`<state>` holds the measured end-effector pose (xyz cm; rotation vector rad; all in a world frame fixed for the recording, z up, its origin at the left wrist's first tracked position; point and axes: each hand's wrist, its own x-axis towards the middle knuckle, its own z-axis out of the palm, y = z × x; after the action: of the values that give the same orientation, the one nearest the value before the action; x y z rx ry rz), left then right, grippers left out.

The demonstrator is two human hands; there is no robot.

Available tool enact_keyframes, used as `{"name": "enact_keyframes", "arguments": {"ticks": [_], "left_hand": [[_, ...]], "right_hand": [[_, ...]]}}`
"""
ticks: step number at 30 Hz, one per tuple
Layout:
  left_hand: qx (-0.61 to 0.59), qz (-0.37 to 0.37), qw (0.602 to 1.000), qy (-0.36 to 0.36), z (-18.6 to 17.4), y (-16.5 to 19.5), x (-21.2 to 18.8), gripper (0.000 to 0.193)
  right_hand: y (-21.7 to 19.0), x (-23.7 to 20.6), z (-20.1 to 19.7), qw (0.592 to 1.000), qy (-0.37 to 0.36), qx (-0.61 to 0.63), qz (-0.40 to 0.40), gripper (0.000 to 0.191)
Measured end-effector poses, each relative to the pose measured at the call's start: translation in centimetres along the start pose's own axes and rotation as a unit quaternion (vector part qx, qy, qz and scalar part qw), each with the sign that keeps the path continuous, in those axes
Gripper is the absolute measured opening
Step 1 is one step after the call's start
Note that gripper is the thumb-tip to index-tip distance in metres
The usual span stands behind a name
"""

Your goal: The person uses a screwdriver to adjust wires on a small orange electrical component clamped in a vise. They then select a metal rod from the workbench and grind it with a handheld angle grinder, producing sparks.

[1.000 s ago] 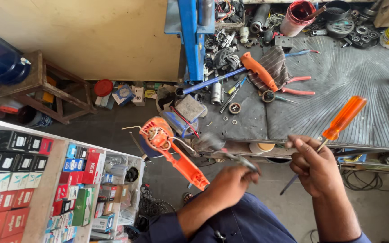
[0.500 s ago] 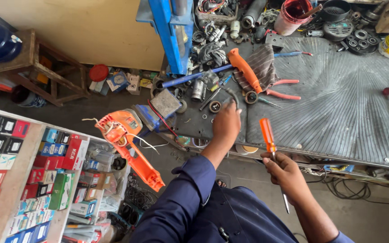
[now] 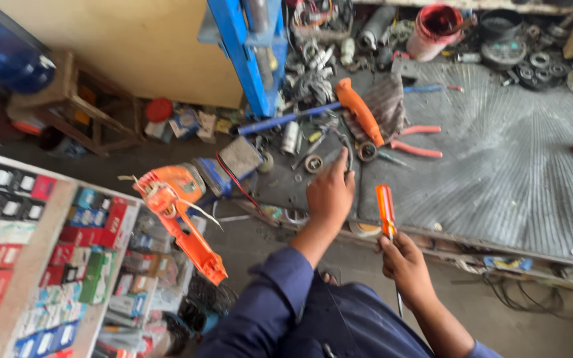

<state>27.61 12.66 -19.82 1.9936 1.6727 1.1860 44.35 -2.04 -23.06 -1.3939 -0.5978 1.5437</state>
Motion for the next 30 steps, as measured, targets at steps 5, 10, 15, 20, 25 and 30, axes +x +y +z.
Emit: {"name": "enact_keyframes", "arguments": {"ticks": [5,10,15,20,25,30], "left_hand": [[-0.047,0.026,0.987,0.155,-2.7,3.2,4.2,0.041],[-0.093,0.084,0.963,0.236,-2.1,3.5,12.7,0.03],[0.061,0.108,0.983,0.139,0.7,1.0,18.1,0.039],[0.29,0.003,0.952,-0.098,3.2,-2.3,16.4,0.025],[0.175,0.023,0.984,0.009,4.0,-2.5,13.5,0.029],[0.045,0.039,0.995,0.083,1.7,1.5,8.8,0.028]], "right_hand": [[-0.2,-0.1,-0.3,0.999,0.01,0.033,-0.02,0.017],[-0.1,-1.4,-1.2,0.998,0.036,0.026,-0.044,0.019],[0.6,-2.7,-2.0,0.996,0.058,0.011,-0.059,0.019],[1.0,-3.7,-2.9,0.997,0.054,0.005,-0.047,0.024],[0.6,-3.6,-2.5,0.999,0.038,-0.003,-0.027,0.028],[-0.4,-3.0,-0.8,0.998,0.006,0.035,-0.06,0.034]]}}
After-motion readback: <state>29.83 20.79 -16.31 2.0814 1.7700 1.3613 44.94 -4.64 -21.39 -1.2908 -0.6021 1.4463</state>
